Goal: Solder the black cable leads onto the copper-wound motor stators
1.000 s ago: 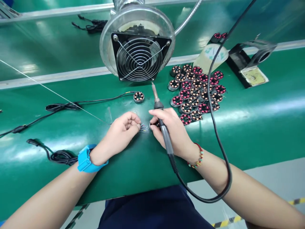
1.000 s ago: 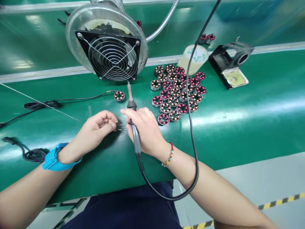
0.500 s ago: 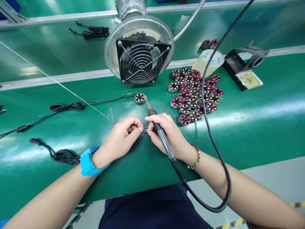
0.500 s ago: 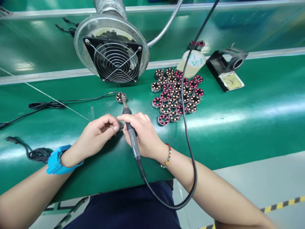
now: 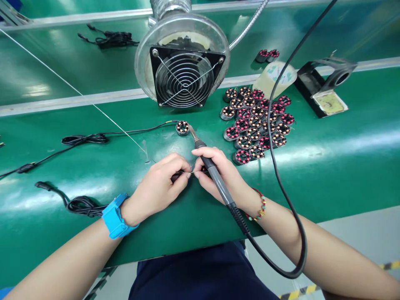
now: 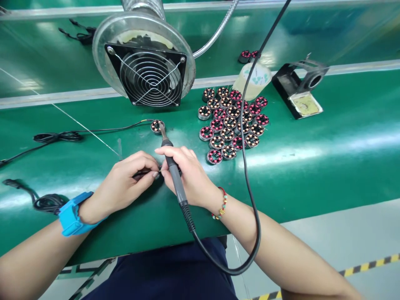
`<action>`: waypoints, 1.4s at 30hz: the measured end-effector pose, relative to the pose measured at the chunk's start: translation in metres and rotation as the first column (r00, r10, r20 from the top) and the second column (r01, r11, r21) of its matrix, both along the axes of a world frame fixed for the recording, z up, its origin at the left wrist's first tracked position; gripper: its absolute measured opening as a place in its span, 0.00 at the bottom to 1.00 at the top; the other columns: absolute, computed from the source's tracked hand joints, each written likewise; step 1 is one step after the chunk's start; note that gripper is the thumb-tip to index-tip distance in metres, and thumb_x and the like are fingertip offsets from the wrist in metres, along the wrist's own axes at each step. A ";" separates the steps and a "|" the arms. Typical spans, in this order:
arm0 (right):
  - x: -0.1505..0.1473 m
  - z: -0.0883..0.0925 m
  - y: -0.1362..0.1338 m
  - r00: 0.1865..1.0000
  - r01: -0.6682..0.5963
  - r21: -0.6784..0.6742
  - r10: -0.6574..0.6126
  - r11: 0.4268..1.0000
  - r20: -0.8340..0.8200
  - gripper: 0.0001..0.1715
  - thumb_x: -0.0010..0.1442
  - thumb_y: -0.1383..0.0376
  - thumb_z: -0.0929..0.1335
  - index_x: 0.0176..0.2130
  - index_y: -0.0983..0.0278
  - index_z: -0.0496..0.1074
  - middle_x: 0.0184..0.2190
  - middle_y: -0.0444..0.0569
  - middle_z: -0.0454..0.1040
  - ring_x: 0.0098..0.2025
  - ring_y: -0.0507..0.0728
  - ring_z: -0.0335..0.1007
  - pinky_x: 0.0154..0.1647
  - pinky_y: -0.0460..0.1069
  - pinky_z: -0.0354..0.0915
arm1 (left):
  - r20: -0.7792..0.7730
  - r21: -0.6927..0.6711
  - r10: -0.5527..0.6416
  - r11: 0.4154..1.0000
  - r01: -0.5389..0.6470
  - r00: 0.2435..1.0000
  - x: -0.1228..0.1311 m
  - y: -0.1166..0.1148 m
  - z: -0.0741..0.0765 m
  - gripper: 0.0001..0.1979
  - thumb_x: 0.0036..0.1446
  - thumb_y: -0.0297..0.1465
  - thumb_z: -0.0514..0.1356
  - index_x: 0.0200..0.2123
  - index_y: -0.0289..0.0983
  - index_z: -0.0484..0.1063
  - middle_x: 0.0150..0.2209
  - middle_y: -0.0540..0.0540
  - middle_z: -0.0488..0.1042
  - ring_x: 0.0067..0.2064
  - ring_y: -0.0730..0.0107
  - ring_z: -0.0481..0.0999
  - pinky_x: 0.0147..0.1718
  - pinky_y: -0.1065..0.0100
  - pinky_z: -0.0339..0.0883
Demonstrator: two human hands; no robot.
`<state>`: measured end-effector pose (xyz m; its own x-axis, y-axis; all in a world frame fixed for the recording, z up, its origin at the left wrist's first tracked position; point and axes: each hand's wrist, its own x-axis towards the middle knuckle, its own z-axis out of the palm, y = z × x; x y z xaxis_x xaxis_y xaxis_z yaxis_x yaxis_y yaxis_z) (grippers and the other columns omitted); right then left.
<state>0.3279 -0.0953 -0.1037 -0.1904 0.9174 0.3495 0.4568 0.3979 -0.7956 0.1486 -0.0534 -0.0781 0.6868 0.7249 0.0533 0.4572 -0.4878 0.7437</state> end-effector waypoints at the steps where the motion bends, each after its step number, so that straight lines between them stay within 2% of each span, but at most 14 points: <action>1: 0.002 0.000 0.000 1.000 -0.004 -0.002 0.004 1.000 0.005 0.23 0.59 0.73 0.63 0.52 0.58 0.60 0.35 0.44 0.73 0.41 0.56 0.68 0.47 0.56 0.63 | -0.012 0.000 0.022 1.000 -0.022 1.000 0.001 0.000 0.000 0.06 0.57 0.23 0.53 0.30 0.37 0.66 0.31 0.49 0.69 0.32 0.73 0.68 0.32 0.71 0.60; 3: 0.007 0.002 0.000 1.000 -0.002 -0.024 0.002 1.000 0.006 0.26 0.58 0.75 0.62 0.54 0.59 0.59 0.38 0.46 0.73 0.43 0.57 0.69 0.49 0.57 0.63 | -0.037 -0.012 0.065 0.998 -0.065 0.997 0.003 0.000 -0.001 0.06 0.55 0.22 0.53 0.28 0.37 0.65 0.30 0.50 0.68 0.30 0.74 0.65 0.30 0.71 0.59; 6: 0.018 0.003 -0.001 0.998 -0.010 -0.071 0.015 0.997 0.067 0.33 0.54 0.78 0.60 0.57 0.60 0.56 0.48 0.50 0.72 0.52 0.58 0.66 0.53 0.58 0.62 | -0.067 -0.047 0.109 0.993 -0.112 0.992 0.006 0.002 -0.002 0.06 0.53 0.21 0.53 0.27 0.36 0.65 0.30 0.50 0.67 0.30 0.74 0.65 0.30 0.71 0.58; 10: 0.028 0.004 -0.003 0.974 -0.090 -0.124 0.113 0.988 0.194 0.38 0.54 0.79 0.61 0.61 0.60 0.52 0.56 0.52 0.68 0.57 0.59 0.62 0.57 0.58 0.60 | -0.076 -0.075 0.151 0.985 -0.157 0.986 0.008 0.003 -0.006 0.06 0.52 0.21 0.53 0.26 0.36 0.65 0.29 0.51 0.66 0.30 0.75 0.65 0.30 0.71 0.58; 14: 0.026 0.003 -0.002 0.964 -0.090 -0.102 0.113 0.991 0.242 0.33 0.59 0.75 0.62 0.61 0.58 0.52 0.51 0.51 0.70 0.52 0.59 0.66 0.52 0.57 0.64 | -0.067 -0.121 0.194 0.972 -0.201 0.979 0.007 0.003 -0.007 0.06 0.51 0.22 0.53 0.26 0.36 0.65 0.28 0.52 0.66 0.27 0.76 0.64 0.27 0.71 0.58; 18: 0.021 0.002 0.000 0.954 -0.056 -0.045 0.067 0.997 0.291 0.30 0.60 0.73 0.64 0.59 0.60 0.55 0.48 0.52 0.72 0.47 0.61 0.67 0.47 0.58 0.67 | -0.066 -0.117 0.212 0.969 -0.218 0.975 0.008 0.003 -0.008 0.05 0.51 0.22 0.54 0.26 0.36 0.65 0.28 0.52 0.66 0.27 0.76 0.63 0.26 0.71 0.57; 21: 0.020 0.003 -0.001 0.953 -0.038 -0.026 0.044 0.999 0.299 0.29 0.60 0.70 0.65 0.59 0.60 0.56 0.48 0.53 0.72 0.47 0.62 0.68 0.46 0.59 0.67 | -0.066 -0.105 0.226 0.967 -0.232 0.972 0.009 0.003 -0.008 0.06 0.50 0.21 0.54 0.25 0.36 0.65 0.28 0.52 0.66 0.27 0.76 0.63 0.27 0.71 0.57; 24: 0.020 0.007 -0.003 0.975 0.012 0.029 -0.019 0.999 0.220 0.26 0.63 0.69 0.64 0.59 0.59 0.58 0.48 0.51 0.74 0.50 0.61 0.70 0.49 0.57 0.67 | -0.067 -0.118 0.243 0.961 -0.250 0.968 0.009 0.004 -0.009 0.06 0.50 0.21 0.54 0.25 0.36 0.65 0.29 0.52 0.67 0.28 0.76 0.64 0.27 0.71 0.57; 27: 0.021 0.012 -0.005 0.990 0.112 0.111 -0.121 0.987 0.073 0.22 0.64 0.69 0.64 0.57 0.58 0.63 0.41 0.47 0.77 0.42 0.56 0.74 0.44 0.52 0.69 | -0.058 -0.143 0.259 0.954 -0.265 0.964 0.009 0.006 -0.010 0.05 0.50 0.22 0.54 0.25 0.36 0.66 0.29 0.51 0.68 0.29 0.75 0.65 0.27 0.70 0.57; 29: 0.021 0.015 -0.007 0.988 0.147 0.158 -0.153 0.976 0.025 0.17 0.63 0.68 0.66 0.52 0.59 0.68 0.38 0.46 0.77 0.36 0.55 0.73 0.39 0.51 0.70 | -0.052 -0.144 0.265 0.952 -0.270 0.963 0.010 0.007 -0.011 0.06 0.50 0.21 0.54 0.25 0.36 0.66 0.29 0.51 0.68 0.29 0.75 0.65 0.27 0.70 0.58; 36: 0.024 0.016 -0.014 0.982 0.170 0.265 -0.140 0.949 -0.128 0.07 0.61 0.67 0.66 0.41 0.59 0.71 0.27 0.44 0.73 0.24 0.53 0.67 0.23 0.50 0.66 | -0.049 -0.147 0.260 0.953 -0.264 0.964 0.009 0.007 -0.010 0.06 0.50 0.21 0.54 0.25 0.36 0.67 0.30 0.51 0.69 0.28 0.76 0.65 0.26 0.71 0.57; 42: 0.022 0.015 -0.013 0.988 0.141 0.263 -0.119 0.954 -0.097 0.04 0.61 0.66 0.66 0.38 0.60 0.71 0.25 0.45 0.72 0.23 0.52 0.68 0.22 0.49 0.67 | -0.060 -0.155 0.260 0.951 -0.266 0.964 0.009 0.009 -0.009 0.07 0.50 0.21 0.54 0.24 0.36 0.67 0.29 0.51 0.69 0.29 0.75 0.67 0.26 0.72 0.58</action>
<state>0.3499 -0.1087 -0.0885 -0.0375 0.8026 0.5953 0.4587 0.5431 -0.7033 0.1580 -0.0449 -0.0876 0.4698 0.8769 -0.1017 0.5832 -0.2218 0.7814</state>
